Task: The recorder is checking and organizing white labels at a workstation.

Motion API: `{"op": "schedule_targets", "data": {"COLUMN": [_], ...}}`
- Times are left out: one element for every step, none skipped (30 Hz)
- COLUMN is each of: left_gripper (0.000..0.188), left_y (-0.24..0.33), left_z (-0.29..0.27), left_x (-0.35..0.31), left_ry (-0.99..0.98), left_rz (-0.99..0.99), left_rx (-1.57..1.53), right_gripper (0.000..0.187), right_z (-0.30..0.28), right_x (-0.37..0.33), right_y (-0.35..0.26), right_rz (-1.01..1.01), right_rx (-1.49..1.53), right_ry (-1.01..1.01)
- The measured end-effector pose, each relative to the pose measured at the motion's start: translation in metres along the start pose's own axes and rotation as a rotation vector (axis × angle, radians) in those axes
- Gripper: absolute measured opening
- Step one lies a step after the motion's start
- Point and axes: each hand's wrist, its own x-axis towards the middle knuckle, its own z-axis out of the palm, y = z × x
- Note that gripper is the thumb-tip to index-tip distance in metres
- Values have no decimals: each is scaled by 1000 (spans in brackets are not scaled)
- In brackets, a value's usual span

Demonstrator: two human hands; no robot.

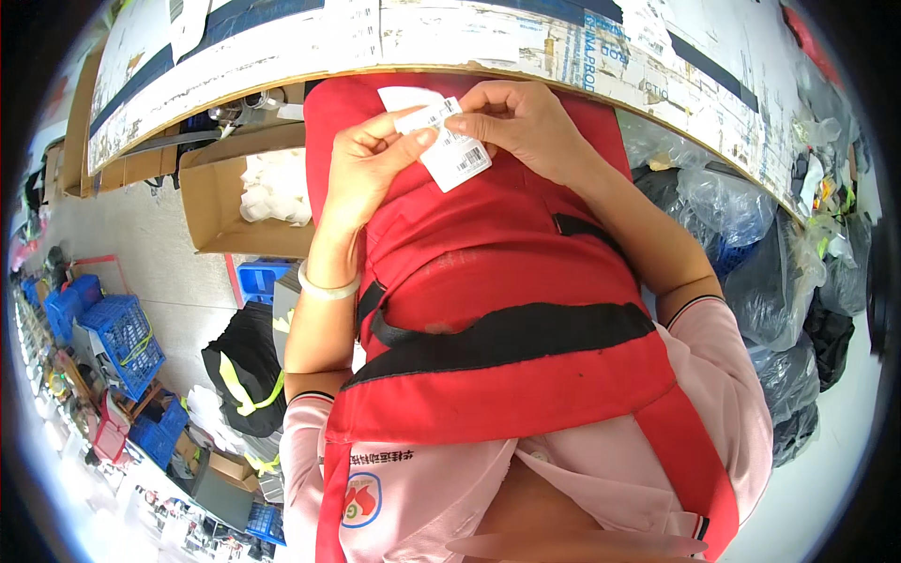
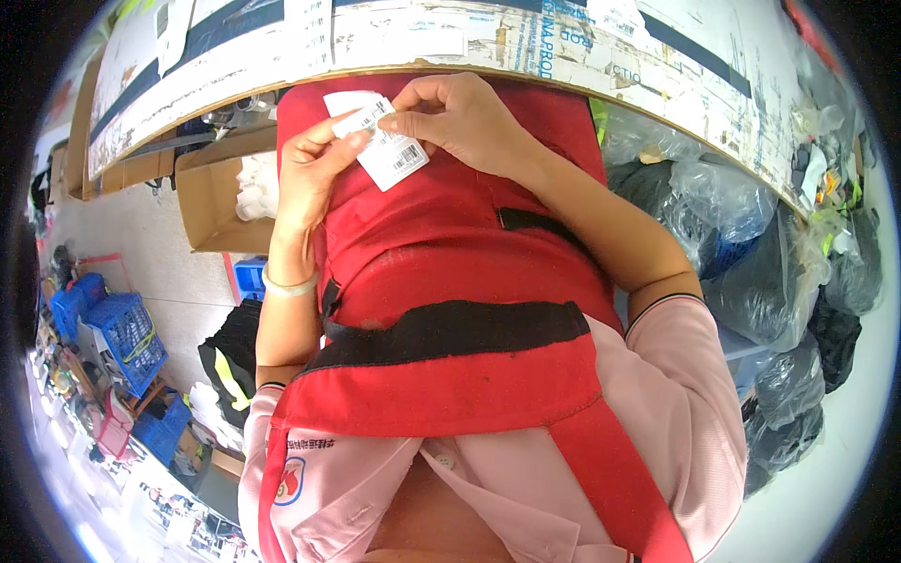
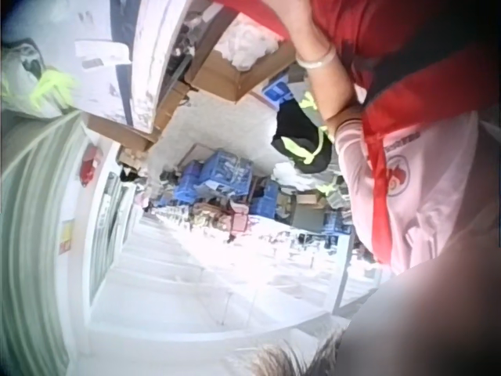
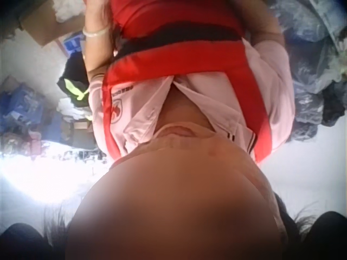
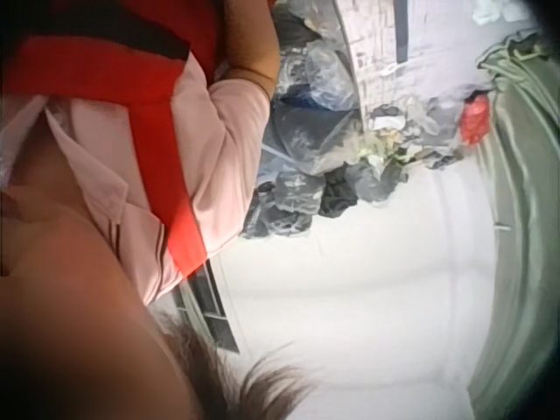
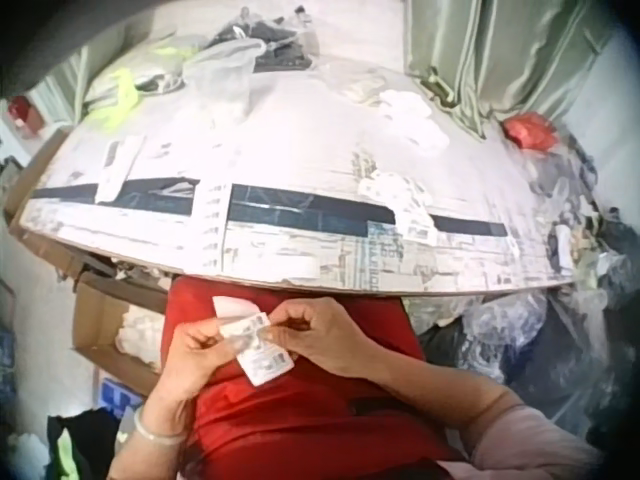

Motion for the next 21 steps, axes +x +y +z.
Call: {"op": "schedule_targets", "data": {"left_gripper": [23, 22, 22, 20, 19, 19, 19, 19, 19, 20, 22, 22, 29, 36, 36, 43, 49, 48, 48, 47, 46], "left_y": [0, -1, -2, -1, -1, -1, 1, 3, 3, 4, 4, 1, -4, -8, -9, -11, -12, -5, -5, -4, -4], "left_z": [2, -1, -3, -5, -6, -5, -3, -2, -1, -2, -2, -6, -12, -16, -16, -17, -17, -13, -12, -12, -12], "left_x": [-2, -1, 0, 1, 1, 1, 1, 1, 1, 1, 2, 2, 4, 5, 7, 8, 8, 11, 11, 11, 11], "left_ry": [19, 16, 18, 4, -12, -14, -34, -55, -56, -72, -88, -88, -98, -108, -108, -81, -52, -88, -89, -48, -5], "left_rz": [20, 26, 28, 17, 6, 6, -8, -23, -23, -28, -32, -34, -58, -81, -84, -98, -112, -106, -107, -89, -71], "left_rx": [125, 162, 160, 191, 222, 219, 232, 244, 244, 271, 297, 297, 172, 47, 45, 53, 62, 11, 11, 58, 104], "right_gripper": [18, 17, 17, 17, 16, 16, 14, 12, 12, 11, 10, 10, 11, 12, 12, 13, 15, 16, 16, 16, 16], "right_z": [1, 2, 4, 5, 6, 4, 2, -1, -2, -4, -6, -8, -11, -14, -19, -25, -31, -39, -46, -53, -59], "right_x": [1, 1, 3, 5, 6, 7, 7, 7, 7, 7, 7, 7, 7, 7, 8, 11, 14, 20, 25, 31, 34], "right_y": [0, 1, 2, 5, 6, 5, 3, 1, 0, -1, -2, -4, -6, -8, -12, -16, -18, -14, -15, -18, -22], "right_rz": [-31, -62, -63, -131, -200, -199, -243, -287, -287, -301, -315, -314, -299, -285, -281, -185, -89, -113, -112, -56, 1], "right_rx": [-62, -123, -125, -89, -53, -56, -146, -235, -236, -317, -399, -399, -407, -415, -414, -332, -249, -295, -295, -320, -345], "right_ry": [21, 42, 40, 95, 152, 154, 137, 119, 120, 108, 96, 95, 107, 119, 119, 165, 210, 266, 267, 284, 299]}}
